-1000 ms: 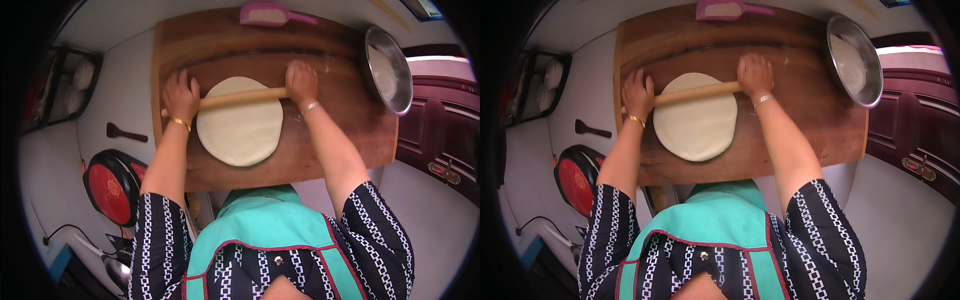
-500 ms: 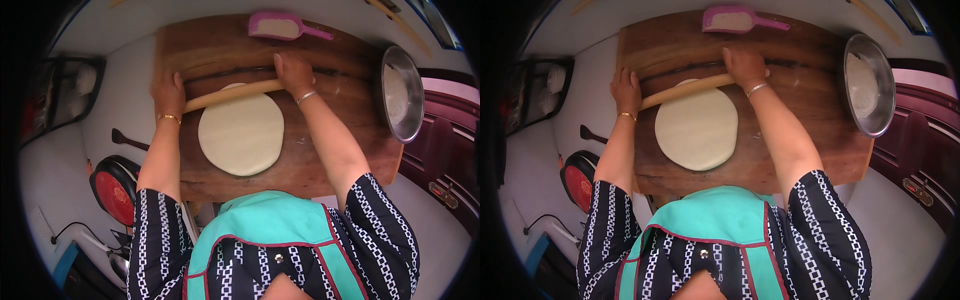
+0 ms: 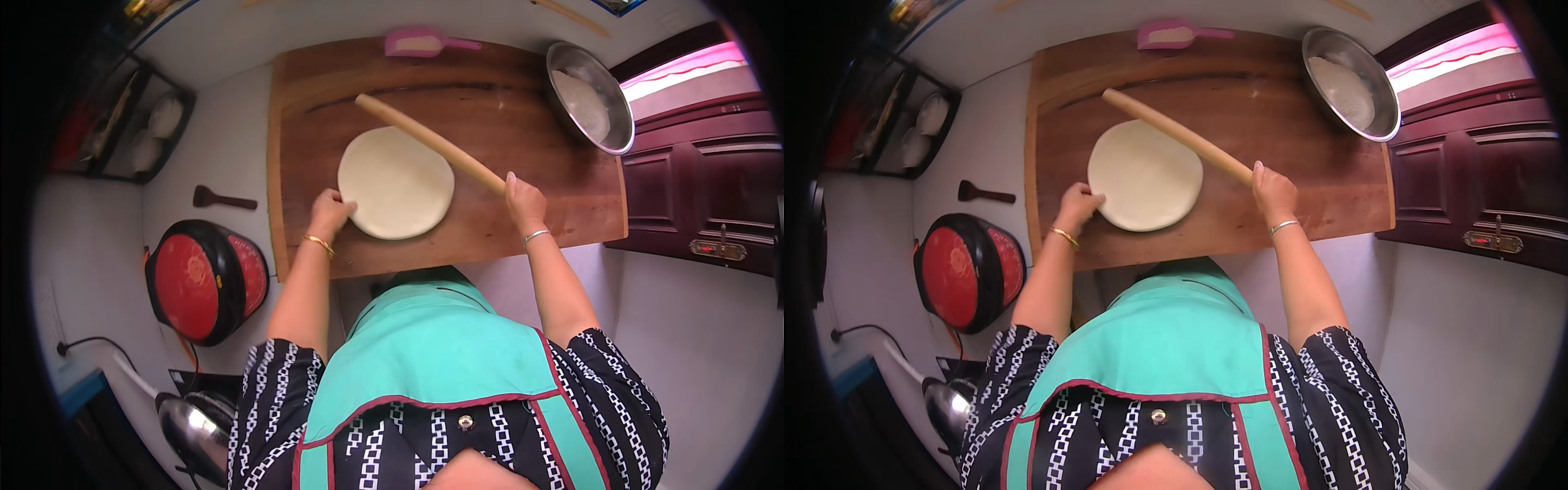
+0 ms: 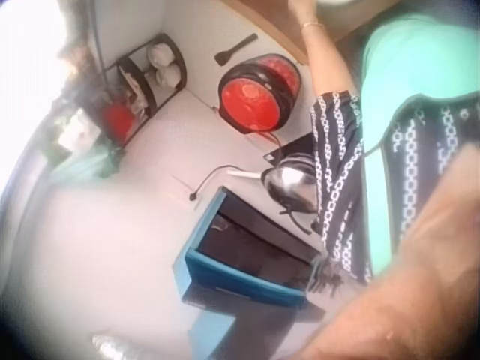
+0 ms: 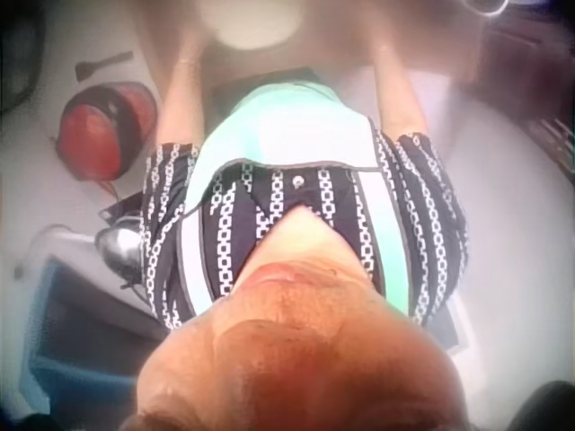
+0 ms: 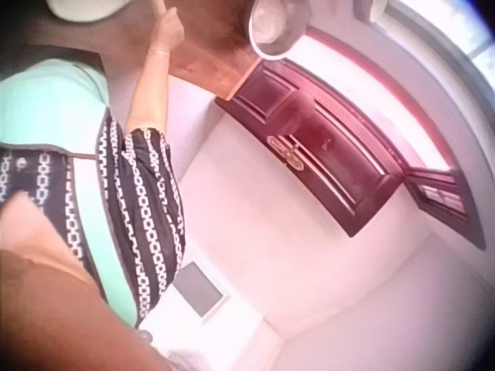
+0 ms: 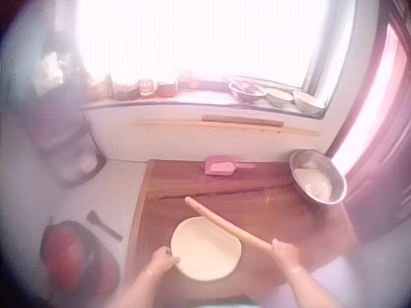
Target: The person wipes a counter with a cloth, stirs green vegetables in a pot with chopsticks, kneads dough by hand, and flattens it using a rolling pin on a wooden board.
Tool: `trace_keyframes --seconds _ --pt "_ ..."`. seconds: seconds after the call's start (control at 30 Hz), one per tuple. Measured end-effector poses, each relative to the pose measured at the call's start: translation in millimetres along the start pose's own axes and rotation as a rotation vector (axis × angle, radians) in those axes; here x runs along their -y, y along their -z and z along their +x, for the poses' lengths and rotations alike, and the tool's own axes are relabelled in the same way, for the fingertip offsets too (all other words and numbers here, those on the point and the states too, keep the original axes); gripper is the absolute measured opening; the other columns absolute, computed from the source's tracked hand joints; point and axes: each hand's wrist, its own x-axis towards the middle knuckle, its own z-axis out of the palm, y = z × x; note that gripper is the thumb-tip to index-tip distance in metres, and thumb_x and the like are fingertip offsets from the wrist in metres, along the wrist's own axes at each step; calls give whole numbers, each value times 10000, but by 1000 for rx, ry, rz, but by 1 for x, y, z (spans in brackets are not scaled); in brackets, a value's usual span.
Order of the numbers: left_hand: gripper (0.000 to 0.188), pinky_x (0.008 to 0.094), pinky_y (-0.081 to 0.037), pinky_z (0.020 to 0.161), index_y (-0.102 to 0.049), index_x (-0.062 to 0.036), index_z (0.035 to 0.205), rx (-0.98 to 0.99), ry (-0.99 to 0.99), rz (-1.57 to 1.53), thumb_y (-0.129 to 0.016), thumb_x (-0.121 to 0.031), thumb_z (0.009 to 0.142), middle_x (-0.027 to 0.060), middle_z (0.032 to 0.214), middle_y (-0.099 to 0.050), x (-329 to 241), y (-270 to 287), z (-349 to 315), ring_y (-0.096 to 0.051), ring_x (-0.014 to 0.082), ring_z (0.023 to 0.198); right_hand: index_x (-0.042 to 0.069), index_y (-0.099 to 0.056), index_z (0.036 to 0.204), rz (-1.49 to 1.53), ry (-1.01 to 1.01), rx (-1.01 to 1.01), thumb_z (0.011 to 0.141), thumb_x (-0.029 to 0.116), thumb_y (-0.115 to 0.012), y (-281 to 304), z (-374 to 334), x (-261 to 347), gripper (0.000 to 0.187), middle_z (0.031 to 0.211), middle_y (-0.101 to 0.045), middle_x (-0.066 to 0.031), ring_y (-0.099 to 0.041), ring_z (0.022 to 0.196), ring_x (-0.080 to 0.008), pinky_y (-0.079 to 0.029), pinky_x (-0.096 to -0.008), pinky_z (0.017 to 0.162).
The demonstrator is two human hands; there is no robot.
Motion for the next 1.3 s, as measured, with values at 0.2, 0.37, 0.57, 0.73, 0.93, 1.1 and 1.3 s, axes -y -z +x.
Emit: trace_keyframes --seconds 0.2,0.37,0.57,0.73,0.93,1.1,1.3 --pt "269 432 -339 1024 -578 -59 1092 -659 -773 354 -582 -185 854 124 1126 -579 -34 25 -24 -494 314 1120 130 -608 823 -70 387 -198 912 333 -498 -32 4 41 247 827 -643 -64 -621 850 -269 -465 -417 761" --pt "337 496 -267 1072 -592 -115 1172 -631 -623 695 -518 -280 888 84 1185 -569 15 5 4 -470 279 1177 144 -589 1011 70 372 -498 839 229 -562 -73 -9 55 194 1083 -600 -48 -536 1042 -240 -376 -382 912" --pt "325 521 -292 1049 -599 -118 1170 -642 -606 643 -501 -270 901 68 1194 -585 -73 29 115 -488 284 1180 115 -629 924 181 338 -394 857 235 -521 -66 132 74 175 977 -628 -72 -571 945 -277 -430 -396 846" --pt "295 526 -313 1036 -633 -121 1119 -576 -541 552 -524 -275 892 82 1158 -607 -73 28 124 -529 282 1133 123 -644 922 109 320 -399 869 260 -510 -79 145 65 199 972 -631 -80 -566 979 -277 -400 -435 906" --pt "347 526 -257 1071 -598 -157 1194 -565 -770 737 -525 -263 872 79 1223 -575 -55 33 115 -478 268 1194 152 -653 928 154 342 -297 839 267 -556 -80 128 67 175 1000 -635 -44 -563 1024 -256 -375 -456 933" --pt "314 450 -321 1036 -600 -40 1165 -518 -613 435 -461 -180 920 164 1215 -573 -102 47 172 -489 318 1179 125 -633 880 127 302 -119 867 299 -547 -58 215 91 194 951 -644 -66 -583 946 -287 -428 -460 860" --pt "340 509 -312 1028 -612 -141 1179 -621 -644 786 -511 -230 867 92 1228 -575 -34 29 111 -478 274 1200 167 -658 975 88 490 -338 840 289 -579 -81 132 65 197 1048 -629 -44 -541 1093 -223 -363 -440 965"
